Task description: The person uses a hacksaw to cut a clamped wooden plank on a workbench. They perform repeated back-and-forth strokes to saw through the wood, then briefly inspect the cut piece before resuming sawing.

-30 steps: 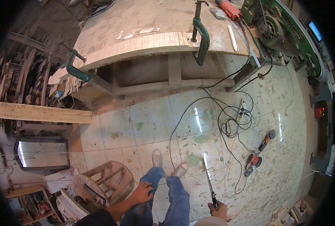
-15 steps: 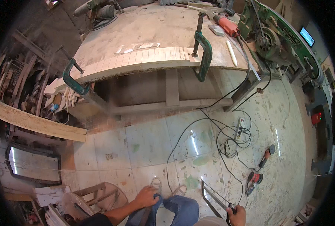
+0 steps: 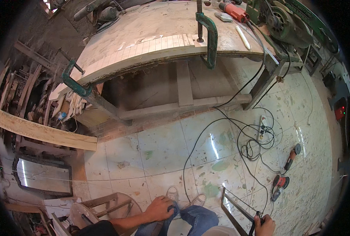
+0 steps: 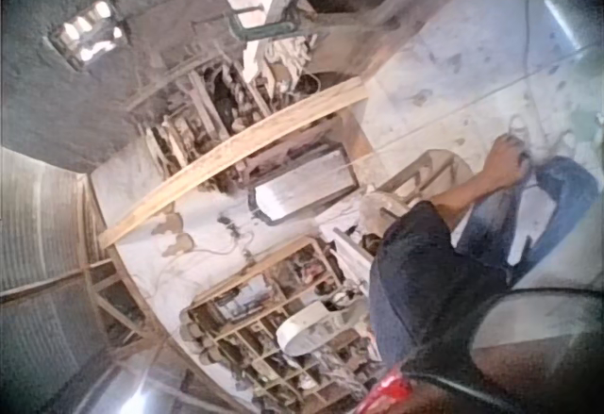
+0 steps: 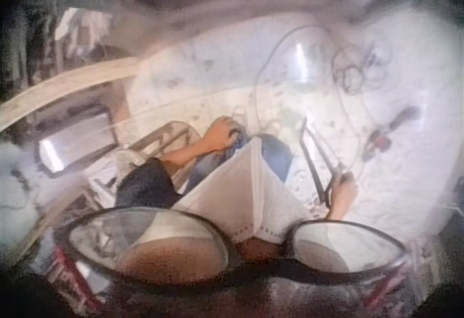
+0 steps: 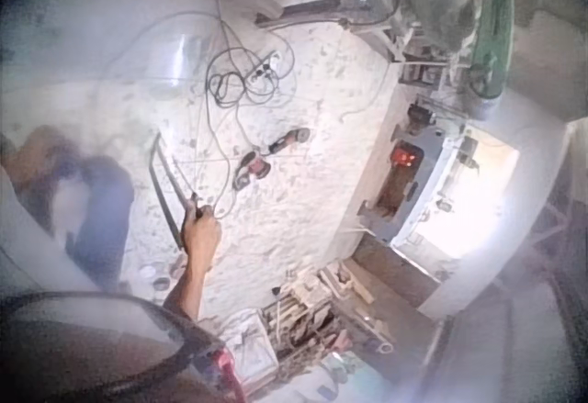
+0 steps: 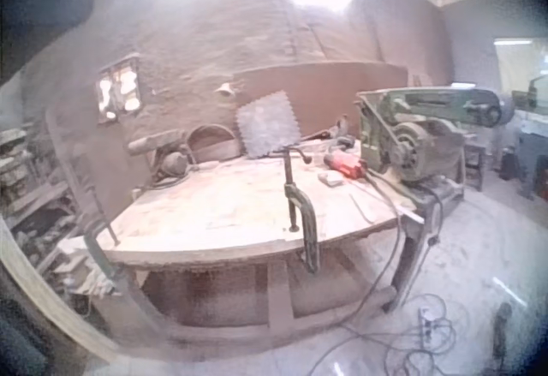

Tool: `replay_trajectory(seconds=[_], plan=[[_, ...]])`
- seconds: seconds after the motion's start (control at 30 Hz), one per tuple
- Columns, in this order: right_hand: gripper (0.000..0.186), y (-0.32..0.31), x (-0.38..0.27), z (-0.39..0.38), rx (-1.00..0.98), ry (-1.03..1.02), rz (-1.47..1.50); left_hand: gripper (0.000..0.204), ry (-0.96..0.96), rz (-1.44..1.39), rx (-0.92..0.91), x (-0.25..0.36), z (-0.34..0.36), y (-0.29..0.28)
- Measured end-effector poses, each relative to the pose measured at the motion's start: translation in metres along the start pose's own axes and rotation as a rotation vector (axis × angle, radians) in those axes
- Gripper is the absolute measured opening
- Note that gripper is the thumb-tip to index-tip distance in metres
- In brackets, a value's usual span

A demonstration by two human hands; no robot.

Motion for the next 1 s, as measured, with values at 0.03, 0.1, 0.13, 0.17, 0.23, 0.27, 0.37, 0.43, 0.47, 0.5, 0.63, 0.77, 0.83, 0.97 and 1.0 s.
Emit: replay_trajectory(seconds=[0.03, 0.1, 0.13, 0.17, 0.23, 0.27, 0.37, 0.43, 0.47, 0.5, 0.63, 0.77, 0.83, 0.97, 1.0], plan=[[0.045, 0.004, 0.004, 0.0, 0.025, -0.012, -0.006, 0.03, 0.016, -0.004, 0.02, 0.0, -0.004, 0.002], [0.045, 0.003, 0.001, -0.001, 0.021, -0.016, -0.006, 0.029, 0.027, -0.009, 0.033, 0.003, -0.011, 0.002], [0.046, 0.002, 0.0, -0.002, 0.02, -0.017, -0.008, 0.029, 0.023, -0.01, 0.027, 0.006, -0.014, 0.002], [0.046, 0.002, 0.0, -0.003, 0.013, -0.008, -0.011, 0.028, 0.017, -0.012, 0.021, 0.008, -0.018, 0.001], [0.046, 0.001, -0.001, -0.004, 0.007, 0.005, -0.01, 0.028, -0.025, 0.009, -0.029, 0.007, -0.025, 0.002], [0.048, -0.001, -0.002, -0.006, -0.008, 0.027, -0.033, 0.028, -0.046, 0.019, -0.054, 0.008, -0.029, 0.002], [0.044, 0.003, -0.001, -0.007, 0.062, 0.033, -0.078, 0.027, 0.002, 0.014, -0.009, 0.017, -0.033, -0.006], [0.036, 0.021, 0.015, -0.007, 0.234, -0.044, -0.094, 0.027, 0.008, -0.005, -0.042, 0.02, -0.035, -0.004], [0.037, 0.023, 0.021, -0.007, 0.207, -0.022, -0.101, 0.027, 0.017, -0.016, -0.059, 0.02, -0.034, -0.003], [0.039, 0.024, 0.021, -0.006, 0.178, -0.012, -0.098, 0.027, -0.001, -0.011, -0.06, 0.018, -0.039, 0.001], [0.038, 0.016, 0.009, -0.006, 0.169, -0.003, -0.051, 0.029, -0.019, 0.053, -0.11, 0.015, -0.046, 0.003], [0.039, 0.027, -0.004, -0.01, 0.117, -0.003, 0.007, 0.033, 0.038, 0.233, 0.008, 0.009, -0.067, 0.008], [0.043, 0.034, 0.01, -0.01, 0.151, -0.038, 0.031, 0.036, 0.036, 0.355, -0.02, 0.023, -0.064, 0.006], [0.051, 0.042, 0.022, -0.021, 0.009, 0.021, 0.2, 0.04, -0.149, 0.337, -0.094, 0.075, -0.079, -0.025], [0.044, 0.048, 0.031, -0.026, -0.022, -0.036, 0.282, 0.04, -0.124, 0.249, -0.116, 0.083, -0.08, -0.03]])
Point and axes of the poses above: each hand's wrist, its own z-axis towards the middle knuckle, its own y-axis out of the palm, x = y × z, the point moved 1 cm from there along z, towards the middle knuckle, and after that the axes turned 6 degrees about x, right-handed, at the moved point
